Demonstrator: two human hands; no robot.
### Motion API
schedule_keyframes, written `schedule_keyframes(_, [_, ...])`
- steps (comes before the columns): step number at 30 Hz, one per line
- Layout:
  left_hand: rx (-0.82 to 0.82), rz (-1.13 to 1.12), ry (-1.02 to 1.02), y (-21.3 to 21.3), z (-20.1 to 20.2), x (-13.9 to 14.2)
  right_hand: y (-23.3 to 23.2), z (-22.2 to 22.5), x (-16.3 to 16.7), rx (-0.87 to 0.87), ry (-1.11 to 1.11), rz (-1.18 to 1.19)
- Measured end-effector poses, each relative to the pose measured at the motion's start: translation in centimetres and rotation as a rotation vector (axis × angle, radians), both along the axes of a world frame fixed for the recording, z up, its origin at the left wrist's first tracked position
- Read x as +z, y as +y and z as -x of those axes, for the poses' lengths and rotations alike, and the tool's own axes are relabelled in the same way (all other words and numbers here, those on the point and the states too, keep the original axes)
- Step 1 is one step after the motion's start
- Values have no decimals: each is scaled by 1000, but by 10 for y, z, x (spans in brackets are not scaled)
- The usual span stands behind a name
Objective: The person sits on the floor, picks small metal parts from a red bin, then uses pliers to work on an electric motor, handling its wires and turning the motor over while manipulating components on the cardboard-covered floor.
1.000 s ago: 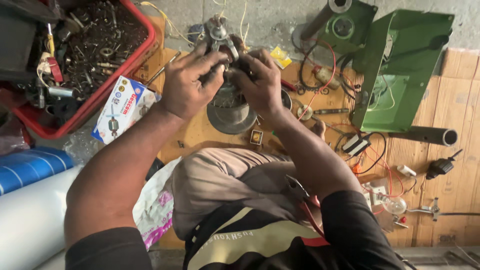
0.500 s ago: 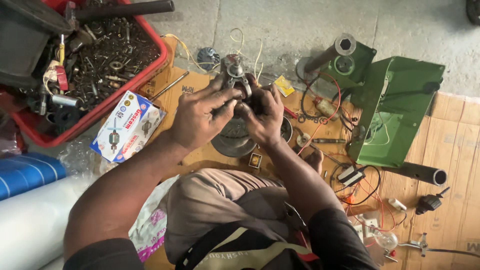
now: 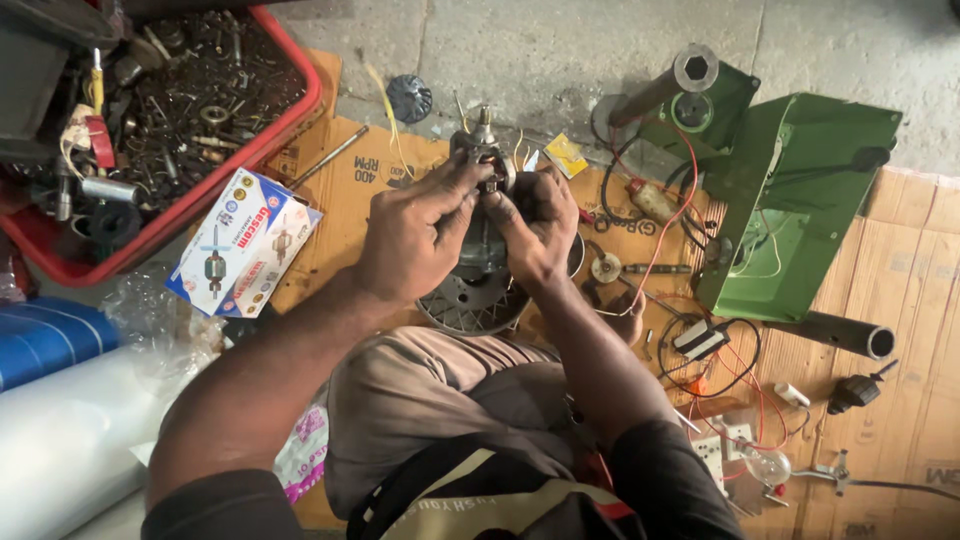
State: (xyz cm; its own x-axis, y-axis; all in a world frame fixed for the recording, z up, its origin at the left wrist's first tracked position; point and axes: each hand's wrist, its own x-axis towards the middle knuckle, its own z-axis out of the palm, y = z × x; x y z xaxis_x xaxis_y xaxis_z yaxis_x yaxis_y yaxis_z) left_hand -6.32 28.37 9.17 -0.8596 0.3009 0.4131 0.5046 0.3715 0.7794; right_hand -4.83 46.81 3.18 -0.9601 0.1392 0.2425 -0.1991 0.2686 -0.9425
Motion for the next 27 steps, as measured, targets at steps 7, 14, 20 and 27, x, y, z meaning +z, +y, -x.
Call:
schedule_keyframes(7, [25,2,27,6,-5,7,-5,-7,5,-83,-145,98])
schedule_keyframes(14, [39,-40,-24,9,-9,3,-20,-10,6,-180,-168,218])
schedule_keyframes(20, [53,-31,-24,12,-13,5,-18,-14,13,-136,40,-290])
schedule_keyframes(27, [34,-70,-11,7,-12,8,3,-18,40,80,-436,454])
